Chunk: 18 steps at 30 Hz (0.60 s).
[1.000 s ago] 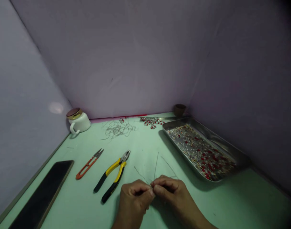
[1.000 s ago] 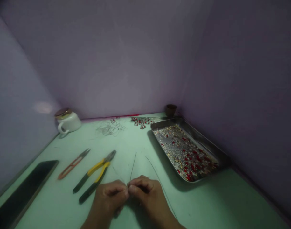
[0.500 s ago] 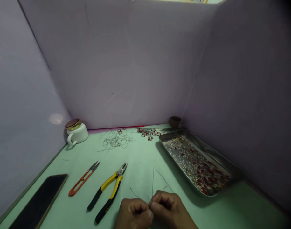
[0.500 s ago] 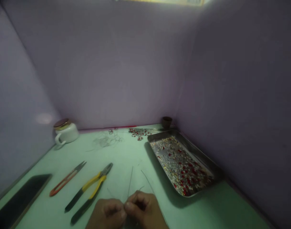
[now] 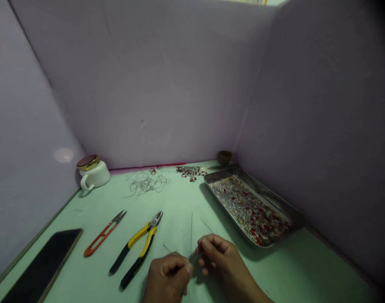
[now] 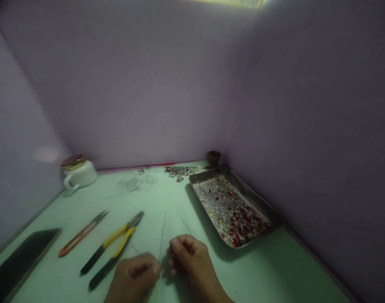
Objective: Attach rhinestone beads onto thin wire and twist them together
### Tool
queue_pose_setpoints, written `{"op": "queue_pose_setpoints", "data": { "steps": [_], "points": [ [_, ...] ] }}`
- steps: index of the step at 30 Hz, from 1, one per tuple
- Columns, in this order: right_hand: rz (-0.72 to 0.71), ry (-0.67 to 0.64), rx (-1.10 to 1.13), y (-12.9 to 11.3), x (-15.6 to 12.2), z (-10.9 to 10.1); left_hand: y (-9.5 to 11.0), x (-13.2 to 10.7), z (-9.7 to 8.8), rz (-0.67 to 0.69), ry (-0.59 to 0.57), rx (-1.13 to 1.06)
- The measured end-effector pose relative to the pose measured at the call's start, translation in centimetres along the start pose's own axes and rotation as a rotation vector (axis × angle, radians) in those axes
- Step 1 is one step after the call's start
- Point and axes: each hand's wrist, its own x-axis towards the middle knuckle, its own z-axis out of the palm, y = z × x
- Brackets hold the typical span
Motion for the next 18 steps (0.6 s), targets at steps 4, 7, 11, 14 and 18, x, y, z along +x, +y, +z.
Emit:
{"op": "queue_pose_setpoints", "data": {
  "steps": [4,7,11,14,18],
  "points": [
    [0.018,0.020,-0.032,-0.45,-0.42,0.26,0.73,-0.38,0.17,-0.040,-0.009,0.040],
    [0.011,-0.001,0.032,-0.58,-0.53,0.20,0.69,-0.33,0.12,-0.049,-0.012,0.057],
    [0.046,-0.012,0.126,-0.41,-0.47,-0.12,0.67,-0.22,0.00,-0.045,-0.018,0.060],
    [0.062,-0.004,0.110,-0.27,-0.45,-0.31,0.86,-0.12,-0.09,-0.069,-0.041,0.027],
    [0.016,-0.016,0.124,-0.62,-0.50,-0.45,0.99,-0.06,-0.32,-0.137,-0.071,-0.060]
  ]
}}
